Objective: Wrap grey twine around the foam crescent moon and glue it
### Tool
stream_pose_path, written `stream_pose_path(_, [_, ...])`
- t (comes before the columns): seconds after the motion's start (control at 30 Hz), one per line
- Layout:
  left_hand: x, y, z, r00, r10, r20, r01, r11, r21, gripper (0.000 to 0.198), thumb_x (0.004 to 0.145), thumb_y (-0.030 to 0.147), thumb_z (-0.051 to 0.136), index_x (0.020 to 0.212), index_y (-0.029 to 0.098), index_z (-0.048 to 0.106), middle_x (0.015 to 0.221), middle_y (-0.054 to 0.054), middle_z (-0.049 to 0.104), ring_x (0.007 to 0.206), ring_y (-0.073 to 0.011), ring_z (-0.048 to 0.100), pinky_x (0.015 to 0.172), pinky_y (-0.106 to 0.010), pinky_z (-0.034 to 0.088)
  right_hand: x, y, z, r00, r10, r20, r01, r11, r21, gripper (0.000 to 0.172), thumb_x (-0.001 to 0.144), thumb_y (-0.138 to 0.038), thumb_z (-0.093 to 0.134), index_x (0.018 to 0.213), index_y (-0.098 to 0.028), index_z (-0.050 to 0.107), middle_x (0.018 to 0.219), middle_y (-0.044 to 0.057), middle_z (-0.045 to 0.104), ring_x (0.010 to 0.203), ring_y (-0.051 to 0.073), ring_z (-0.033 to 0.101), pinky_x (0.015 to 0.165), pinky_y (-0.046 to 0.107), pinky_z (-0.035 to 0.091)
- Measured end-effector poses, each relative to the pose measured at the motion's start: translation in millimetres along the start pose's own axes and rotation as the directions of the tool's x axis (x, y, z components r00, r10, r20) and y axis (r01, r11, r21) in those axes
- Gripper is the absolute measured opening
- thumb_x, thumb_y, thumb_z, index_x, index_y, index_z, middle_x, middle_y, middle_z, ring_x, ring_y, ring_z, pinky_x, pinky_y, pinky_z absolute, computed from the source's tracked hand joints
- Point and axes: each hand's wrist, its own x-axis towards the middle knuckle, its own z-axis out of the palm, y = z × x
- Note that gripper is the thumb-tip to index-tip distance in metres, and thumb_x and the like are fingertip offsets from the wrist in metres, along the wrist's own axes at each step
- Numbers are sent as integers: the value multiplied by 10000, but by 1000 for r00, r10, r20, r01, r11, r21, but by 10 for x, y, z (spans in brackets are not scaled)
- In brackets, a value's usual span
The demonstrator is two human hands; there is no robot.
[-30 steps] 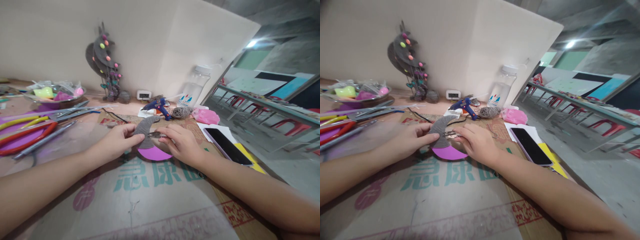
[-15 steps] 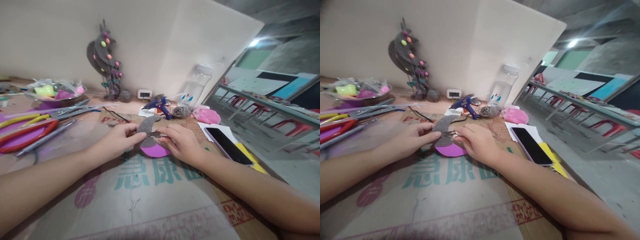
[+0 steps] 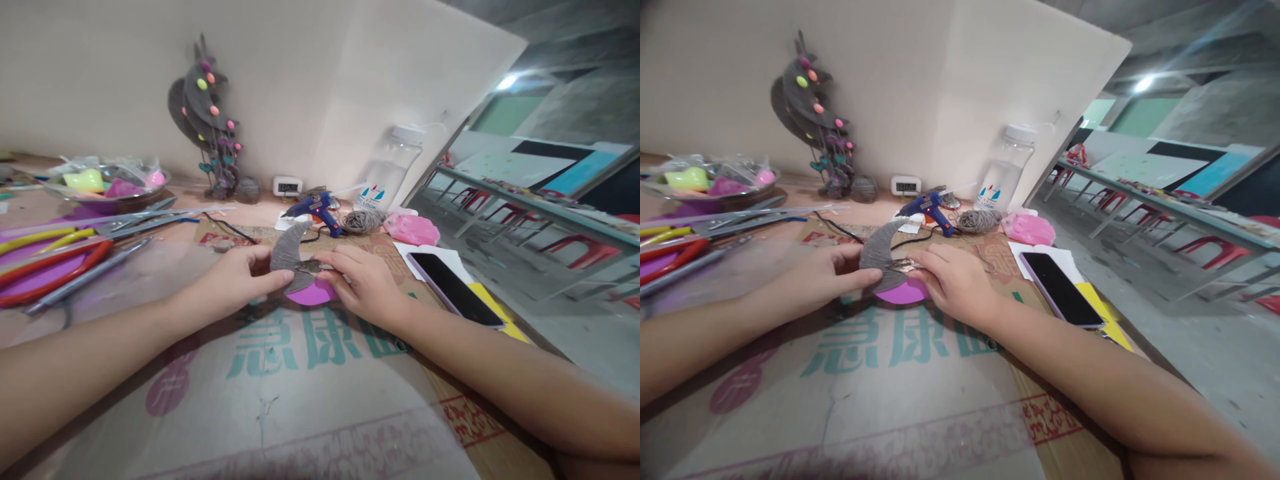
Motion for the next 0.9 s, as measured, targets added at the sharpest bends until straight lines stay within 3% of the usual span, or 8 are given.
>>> stream_pose_path(0.47, [-12,22,-1,1000,-25,-17,26,998,49,203,754,322,591,876,170,649,767,5,670,651,-135,585,576,-214,427,25,-38,-31,999,-33,-32,31,996,-82,279,929,-297,399,1003,-145,620,763,58,608,702,162,527,640,285,385])
stream_pose_path(0.9, [-10,21,6,1000,-6,-24,7,1000,18,181,748,306,613,870,180,656,739,19,659,635,-120,572,575,-207,428,27,-23,-31,999,-44,-15,42,993,-108,267,924,-277,413,1015,-141,624,799,63,618,703,157,509,637,282,371])
